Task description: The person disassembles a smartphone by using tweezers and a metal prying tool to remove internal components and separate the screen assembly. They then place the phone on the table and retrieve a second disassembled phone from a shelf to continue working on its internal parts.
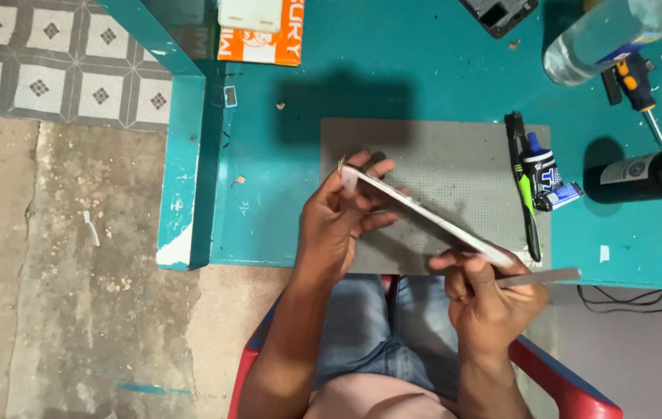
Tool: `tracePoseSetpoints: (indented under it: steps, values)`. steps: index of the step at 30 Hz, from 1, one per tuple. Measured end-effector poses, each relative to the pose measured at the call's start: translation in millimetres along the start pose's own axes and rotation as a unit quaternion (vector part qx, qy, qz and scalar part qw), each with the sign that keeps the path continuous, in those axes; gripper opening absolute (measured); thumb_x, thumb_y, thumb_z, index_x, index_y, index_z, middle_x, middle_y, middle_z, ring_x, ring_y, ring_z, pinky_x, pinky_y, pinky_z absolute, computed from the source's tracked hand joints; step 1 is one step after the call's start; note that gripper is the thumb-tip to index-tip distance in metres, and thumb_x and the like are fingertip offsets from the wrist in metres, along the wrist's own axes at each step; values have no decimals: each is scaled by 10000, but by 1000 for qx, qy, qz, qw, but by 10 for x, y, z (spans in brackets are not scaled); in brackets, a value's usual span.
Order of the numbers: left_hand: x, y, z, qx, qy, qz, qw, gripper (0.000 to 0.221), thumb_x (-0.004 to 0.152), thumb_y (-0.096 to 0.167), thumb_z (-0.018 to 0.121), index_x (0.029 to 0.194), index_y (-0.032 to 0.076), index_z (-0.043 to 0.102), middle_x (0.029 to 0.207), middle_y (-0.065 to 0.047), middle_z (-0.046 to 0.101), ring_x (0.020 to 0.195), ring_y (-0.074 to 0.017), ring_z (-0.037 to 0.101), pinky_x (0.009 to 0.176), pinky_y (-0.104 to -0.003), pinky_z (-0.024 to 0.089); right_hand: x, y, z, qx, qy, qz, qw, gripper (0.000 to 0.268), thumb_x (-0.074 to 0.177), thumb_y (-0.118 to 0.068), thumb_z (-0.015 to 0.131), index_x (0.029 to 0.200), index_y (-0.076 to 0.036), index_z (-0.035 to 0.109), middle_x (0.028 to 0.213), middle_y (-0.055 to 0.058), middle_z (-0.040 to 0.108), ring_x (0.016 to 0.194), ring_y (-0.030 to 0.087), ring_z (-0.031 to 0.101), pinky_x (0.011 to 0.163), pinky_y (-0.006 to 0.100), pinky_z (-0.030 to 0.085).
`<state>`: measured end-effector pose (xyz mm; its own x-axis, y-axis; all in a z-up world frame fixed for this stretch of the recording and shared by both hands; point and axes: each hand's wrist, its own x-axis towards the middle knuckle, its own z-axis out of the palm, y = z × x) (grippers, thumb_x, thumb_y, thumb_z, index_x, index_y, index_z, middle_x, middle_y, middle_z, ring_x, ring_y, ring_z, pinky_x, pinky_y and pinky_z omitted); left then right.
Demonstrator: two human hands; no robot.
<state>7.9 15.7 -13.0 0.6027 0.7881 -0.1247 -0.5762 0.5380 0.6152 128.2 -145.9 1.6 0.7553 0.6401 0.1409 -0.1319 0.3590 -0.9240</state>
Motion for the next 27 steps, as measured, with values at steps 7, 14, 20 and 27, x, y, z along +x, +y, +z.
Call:
tracePoseSetpoints:
  steps: [7, 14, 20, 27]
  values:
    - [-39, -88, -95, 52, 35, 42, 997, 358, 979, 78, 708, 1252, -140, 631, 978, -161, 730, 830, -226, 743, 797, -431, 663, 87, 40, 0, -55, 19, 112, 992, 209, 1044, -105, 634, 988, 90, 685, 700, 217, 675, 441, 77, 427, 414, 234, 322]
    - [-36, -45, -24, 80, 69, 66, 992, 281, 998, 66, 694, 1177, -147, 654, 900, -159, 722, 768, -223, 742, 755, -430, 682, 278, -129, -59, -184, -23, 214, 959, 219, 966, -83, 701, 1083, 96, 656, 742, 179, 709, 457, 68, 423, 406, 224, 296]
    - [-21, -64, 77, 169, 101, 64, 978, 329, 982, 114, 692, 1236, -94, 666, 947, -135, 752, 788, -169, 728, 745, -336, 646, 592, -379, -62, -375, -36, 133, 917, 596, 947, -64, 684, 1518, -15, 519, 1030, 95, 705, 631, 76, 508, 527, 218, 424]
    - [-12, -31, 188, 239, 115, 36, 963, 375, 977, 145, 674, 1273, -83, 643, 961, -145, 751, 779, -167, 736, 735, -332, 665, 897, -293, 65, -569, -105, -143, 803, 489, 956, 46, 673, 1436, -3, 597, 1381, 217, 655, 1229, 364, 664, 1011, 409, 540]
